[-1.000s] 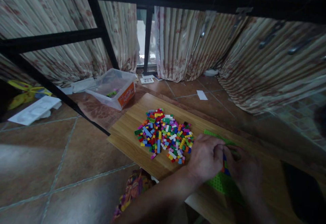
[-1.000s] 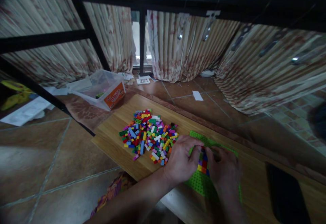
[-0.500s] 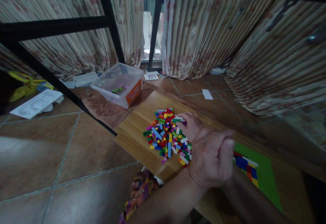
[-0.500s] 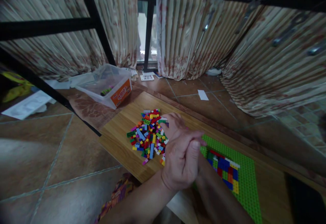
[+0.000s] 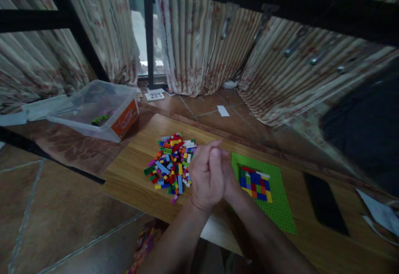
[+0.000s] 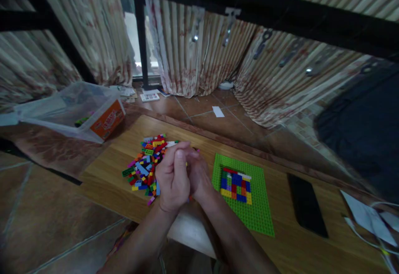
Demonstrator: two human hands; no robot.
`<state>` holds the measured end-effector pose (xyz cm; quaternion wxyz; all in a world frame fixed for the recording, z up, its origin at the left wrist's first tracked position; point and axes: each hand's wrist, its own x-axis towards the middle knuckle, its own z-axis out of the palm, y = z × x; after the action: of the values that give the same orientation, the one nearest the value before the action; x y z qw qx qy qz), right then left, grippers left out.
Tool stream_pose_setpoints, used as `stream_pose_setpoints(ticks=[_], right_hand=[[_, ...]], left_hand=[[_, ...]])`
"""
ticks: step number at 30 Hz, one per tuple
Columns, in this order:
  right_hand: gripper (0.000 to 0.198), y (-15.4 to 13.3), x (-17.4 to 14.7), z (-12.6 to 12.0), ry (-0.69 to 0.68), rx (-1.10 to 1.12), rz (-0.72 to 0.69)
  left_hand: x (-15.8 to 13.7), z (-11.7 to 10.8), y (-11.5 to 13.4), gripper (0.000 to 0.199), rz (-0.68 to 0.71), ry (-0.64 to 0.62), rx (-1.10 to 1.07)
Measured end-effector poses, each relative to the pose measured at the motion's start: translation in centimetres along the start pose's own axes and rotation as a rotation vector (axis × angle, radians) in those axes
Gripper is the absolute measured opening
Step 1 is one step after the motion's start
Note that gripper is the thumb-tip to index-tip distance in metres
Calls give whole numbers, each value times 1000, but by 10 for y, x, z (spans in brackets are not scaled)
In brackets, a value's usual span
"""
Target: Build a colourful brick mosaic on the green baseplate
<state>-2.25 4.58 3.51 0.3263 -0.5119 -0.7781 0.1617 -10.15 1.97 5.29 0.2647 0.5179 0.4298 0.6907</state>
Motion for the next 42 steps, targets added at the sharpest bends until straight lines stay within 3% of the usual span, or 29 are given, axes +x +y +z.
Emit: stream_pose_setpoints(ticks=[3, 9, 13, 18, 25, 31, 42], right_hand=[[29, 10, -37, -25, 54, 59, 30], [27, 65, -96, -66, 274, 99, 309], [35, 105, -113, -94, 484, 144, 527], [37, 128, -120, -117, 540, 135, 576], [24, 114, -126, -112, 338, 103, 411], [26, 109, -121, -105, 195, 107, 353], [20, 103, -118, -84, 252, -32, 404]], left_hand=[[1, 5, -3, 31, -73, -1, -33], [-7, 28, -9, 26, -276, -126, 20], [-13, 47, -21, 18, -396, -250, 9], [-22, 69, -31, 16, -445, -341, 17], [-37, 80, -38, 19, -444, -459, 159], [-38, 79, -42, 20, -382, -546, 296], [-37, 80, -35, 19, -310, -651, 418]])
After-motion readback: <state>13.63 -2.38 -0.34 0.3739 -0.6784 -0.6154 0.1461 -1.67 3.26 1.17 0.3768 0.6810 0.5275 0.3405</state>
